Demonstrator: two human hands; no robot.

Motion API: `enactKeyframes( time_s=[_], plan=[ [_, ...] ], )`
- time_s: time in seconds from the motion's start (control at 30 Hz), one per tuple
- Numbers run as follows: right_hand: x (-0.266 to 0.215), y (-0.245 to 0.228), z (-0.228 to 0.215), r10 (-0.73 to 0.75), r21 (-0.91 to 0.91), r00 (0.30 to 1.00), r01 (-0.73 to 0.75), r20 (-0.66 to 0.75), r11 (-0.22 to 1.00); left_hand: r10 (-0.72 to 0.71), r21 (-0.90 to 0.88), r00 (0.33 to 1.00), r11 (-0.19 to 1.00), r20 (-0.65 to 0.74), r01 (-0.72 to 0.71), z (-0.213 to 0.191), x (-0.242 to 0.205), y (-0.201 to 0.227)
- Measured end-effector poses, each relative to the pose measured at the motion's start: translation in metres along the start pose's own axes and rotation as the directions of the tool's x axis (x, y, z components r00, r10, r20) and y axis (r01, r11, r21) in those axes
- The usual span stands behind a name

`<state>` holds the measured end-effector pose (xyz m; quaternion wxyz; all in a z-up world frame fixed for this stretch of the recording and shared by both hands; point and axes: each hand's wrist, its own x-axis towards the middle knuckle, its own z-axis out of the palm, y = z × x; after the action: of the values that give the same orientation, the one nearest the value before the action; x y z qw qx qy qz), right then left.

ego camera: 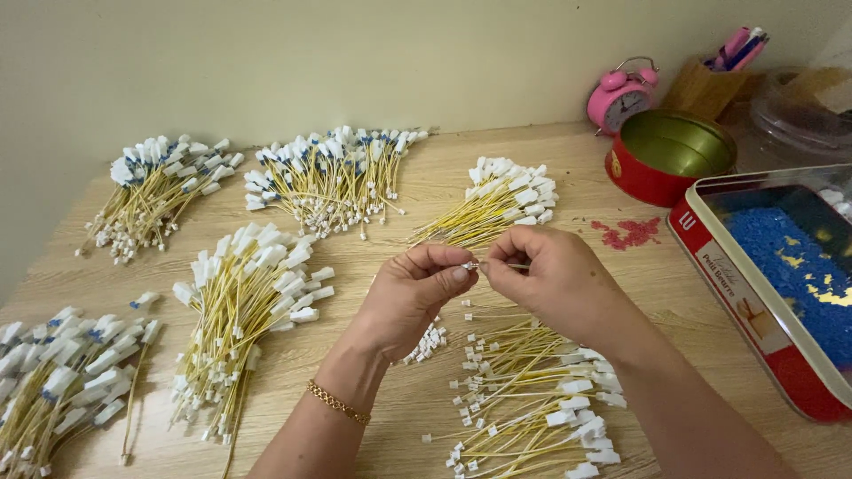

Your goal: Assembling small white plastic connectors onto yellow wires at a wooden desk.

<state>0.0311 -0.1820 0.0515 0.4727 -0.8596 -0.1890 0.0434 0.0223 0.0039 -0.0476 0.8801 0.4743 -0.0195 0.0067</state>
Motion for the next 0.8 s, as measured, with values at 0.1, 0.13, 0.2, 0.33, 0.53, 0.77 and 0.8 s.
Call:
enactKeyframes(
  time_s=[0.1,0.13,0.2,0.33,0.53,0.77,0.8],
  plan=[
    [-0.001,0.0,0.001,-0.009,-0.035,0.999,0.008,-0.032,0.999,0.001,-0.019,1.0,1.0,0.003,-0.001,0.003,-0.002,0.002],
    [-0.002,-0.002,0.0,-0.009,-0.035,0.999,0.007,-0.032,0.999,0.0,-0.019,1.0,1.0,0.004,0.0,0.002,-0.001,0.001],
    [-0.002,-0.006,-0.001,-0.045,-0.091,0.999,0.043,-0.016,0.995,-0.003,0.002,1.0,1.0,-0.002,0.003,0.001,-0.001,-0.001],
    [-0.004,-0.008,-0.003,-0.023,-0.153,1.0,0.02,-0.02,0.988,0.019,0.083,1.0,0.996,-0.014,-0.017,0.008,-0.005,0.004],
    [-0.001,-0.004,0.001,-0.061,-0.141,0.998,0.062,0.014,0.988,0.077,0.188,0.997,0.979,-0.016,-0.073,0.005,-0.003,0.003],
    [0.003,0.003,-0.003,0.001,0.063,0.996,-0.007,0.09,0.998,0.079,0.19,0.994,0.98,-0.074,-0.064,0.013,-0.008,0.01],
    [0.003,0.003,-0.003,0.003,0.056,0.996,-0.008,0.093,0.998,0.078,0.195,0.994,0.979,-0.077,-0.062,0.013,-0.006,0.009]
  ],
)
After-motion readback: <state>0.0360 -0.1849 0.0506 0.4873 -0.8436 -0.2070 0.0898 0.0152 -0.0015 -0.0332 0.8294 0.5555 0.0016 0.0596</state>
